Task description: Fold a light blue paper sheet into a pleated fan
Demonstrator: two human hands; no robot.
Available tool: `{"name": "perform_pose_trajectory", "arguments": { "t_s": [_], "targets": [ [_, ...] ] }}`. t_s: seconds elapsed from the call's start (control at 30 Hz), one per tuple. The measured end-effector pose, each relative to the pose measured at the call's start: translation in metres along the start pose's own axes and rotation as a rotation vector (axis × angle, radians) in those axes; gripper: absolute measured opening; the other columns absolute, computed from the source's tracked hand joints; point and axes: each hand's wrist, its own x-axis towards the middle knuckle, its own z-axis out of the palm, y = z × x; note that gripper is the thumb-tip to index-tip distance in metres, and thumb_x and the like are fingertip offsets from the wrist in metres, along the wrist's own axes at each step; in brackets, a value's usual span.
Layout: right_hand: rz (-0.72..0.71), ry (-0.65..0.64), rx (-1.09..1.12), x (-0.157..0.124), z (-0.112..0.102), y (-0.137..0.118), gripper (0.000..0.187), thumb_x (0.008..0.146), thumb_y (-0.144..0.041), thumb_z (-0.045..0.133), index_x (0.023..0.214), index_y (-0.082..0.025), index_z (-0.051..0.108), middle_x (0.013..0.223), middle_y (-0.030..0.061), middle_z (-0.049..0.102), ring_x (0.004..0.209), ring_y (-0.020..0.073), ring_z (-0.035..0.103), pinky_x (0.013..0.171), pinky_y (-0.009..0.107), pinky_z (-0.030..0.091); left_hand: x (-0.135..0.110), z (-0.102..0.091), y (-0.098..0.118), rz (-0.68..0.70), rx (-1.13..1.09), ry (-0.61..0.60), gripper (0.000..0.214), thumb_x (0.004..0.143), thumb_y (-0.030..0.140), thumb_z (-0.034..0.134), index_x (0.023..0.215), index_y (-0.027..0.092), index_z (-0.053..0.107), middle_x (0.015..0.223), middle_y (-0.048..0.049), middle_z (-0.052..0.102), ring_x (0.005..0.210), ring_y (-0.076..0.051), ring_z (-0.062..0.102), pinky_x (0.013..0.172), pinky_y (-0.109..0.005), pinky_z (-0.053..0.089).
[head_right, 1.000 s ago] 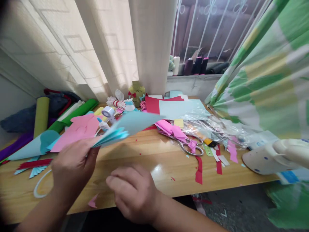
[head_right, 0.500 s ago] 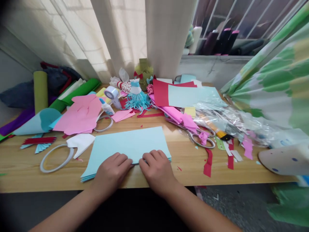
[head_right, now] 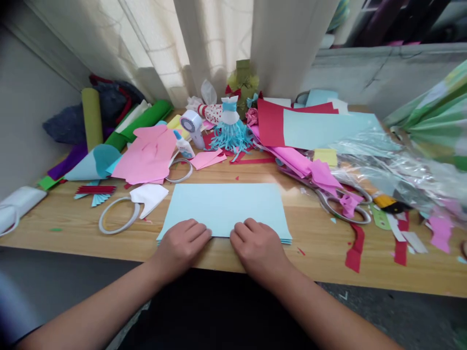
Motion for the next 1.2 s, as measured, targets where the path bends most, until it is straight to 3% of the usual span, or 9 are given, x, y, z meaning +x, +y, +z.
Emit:
{"name": "perform_pose_trajectory", "arguments": {
  "t_s": [0.3, 0.47, 0.6, 0.67, 0.8, 0.9, 1.03, 1.2],
  "targets": [
    [-0.011, -0.022, -0.002, -0.013, -0.007, 0.014, 0.020, 0.087, -0.008, 0.046, 0.083, -0.016, 0.064, 0.076, 0.0062, 0.062, 0.079, 0.0190, 0.051, 0.062, 0.029, 0.039, -0.062, -0.011, -0.053, -0.019, -0.037, 0.056, 0.021, 0.089, 0.009, 0.043, 0.093, 0.017, 0.062, 0.084, -0.0067, 0.063, 0.081, -0.018, 0.055, 0.073, -0.031, 0.043],
    [0.037, -0.048, 0.034, -0.022, -0.011, 0.023, 0.020, 0.088, -0.011, 0.046, 0.089, -0.018, 0.065, 0.083, 0.0058, 0.063, 0.081, 0.0177, 0.053, 0.063, 0.027, 0.041, -0.074, -0.024, -0.070, -0.093, -0.037, -0.011, 0.017, 0.088, 0.014, 0.047, 0.088, 0.018, 0.063, 0.082, -0.0054, 0.063, 0.076, -0.018, 0.054, 0.070, -0.032, 0.043],
    [0.108, -0.059, 0.063, -0.022, -0.010, 0.025, 0.020, 0.087, -0.013, 0.048, 0.089, -0.020, 0.066, 0.084, 0.0044, 0.064, 0.078, 0.0166, 0.053, 0.062, 0.026, 0.040, -0.054, -0.031, -0.050, -0.174, 0.059, -0.061, 0.011, 0.085, 0.026, 0.056, 0.089, 0.019, 0.063, 0.092, -0.0078, 0.062, 0.084, -0.024, 0.053, 0.073, -0.039, 0.043],
    [0.119, -0.079, 0.070, -0.021, -0.010, 0.027, 0.021, 0.087, -0.012, 0.049, 0.094, -0.021, 0.067, 0.084, 0.0043, 0.064, 0.079, 0.0166, 0.053, 0.062, 0.026, 0.040, -0.038, -0.026, -0.031, -0.165, -0.027, -0.052, 0.020, 0.086, 0.023, 0.054, 0.104, 0.017, 0.060, 0.101, -0.0099, 0.060, 0.090, -0.024, 0.053, 0.075, -0.038, 0.044],
    [0.041, -0.145, 0.114, -0.016, -0.013, 0.034, 0.039, 0.087, -0.011, 0.049, 0.120, -0.028, 0.059, 0.088, 0.0040, 0.063, 0.078, 0.0158, 0.052, 0.065, 0.026, 0.040, -0.007, -0.007, -0.002, -0.064, -0.185, -0.059, 0.032, 0.090, 0.011, 0.041, 0.118, 0.015, 0.053, 0.091, -0.0081, 0.061, 0.081, -0.020, 0.053, 0.070, -0.032, 0.046],
    [0.032, -0.237, 0.224, -0.009, -0.018, 0.041, 0.040, 0.090, -0.015, 0.048, 0.121, -0.037, 0.057, 0.087, 0.0013, 0.061, 0.077, 0.0143, 0.053, 0.065, 0.025, 0.040, 0.009, 0.001, -0.007, -0.039, -0.276, -0.121, 0.037, 0.088, 0.009, 0.039, 0.120, 0.020, 0.054, 0.088, -0.0060, 0.060, 0.079, -0.018, 0.052, 0.069, -0.029, 0.044],
    [0.159, -0.366, 0.410, 0.001, -0.020, 0.053, 0.026, 0.093, -0.026, 0.046, 0.107, -0.032, 0.067, 0.077, -0.0002, 0.060, 0.068, 0.0133, 0.053, 0.061, 0.023, 0.039, 0.024, -0.003, -0.027, -0.021, -0.407, -0.259, 0.045, 0.086, 0.009, 0.039, 0.122, 0.032, 0.056, 0.083, 0.0004, 0.058, 0.075, -0.014, 0.052, 0.067, -0.024, 0.041],
    [0.017, -0.361, 0.420, 0.000, -0.018, 0.063, 0.042, 0.089, -0.010, 0.043, 0.116, -0.036, 0.063, 0.079, 0.0006, 0.061, 0.071, 0.0142, 0.054, 0.065, 0.024, 0.041, 0.035, -0.011, -0.037, -0.011, -0.544, -0.399, 0.049, 0.084, 0.006, 0.039, 0.119, 0.033, 0.060, 0.079, 0.0013, 0.054, 0.073, -0.014, 0.051, 0.067, -0.022, 0.038]
  ]
}}
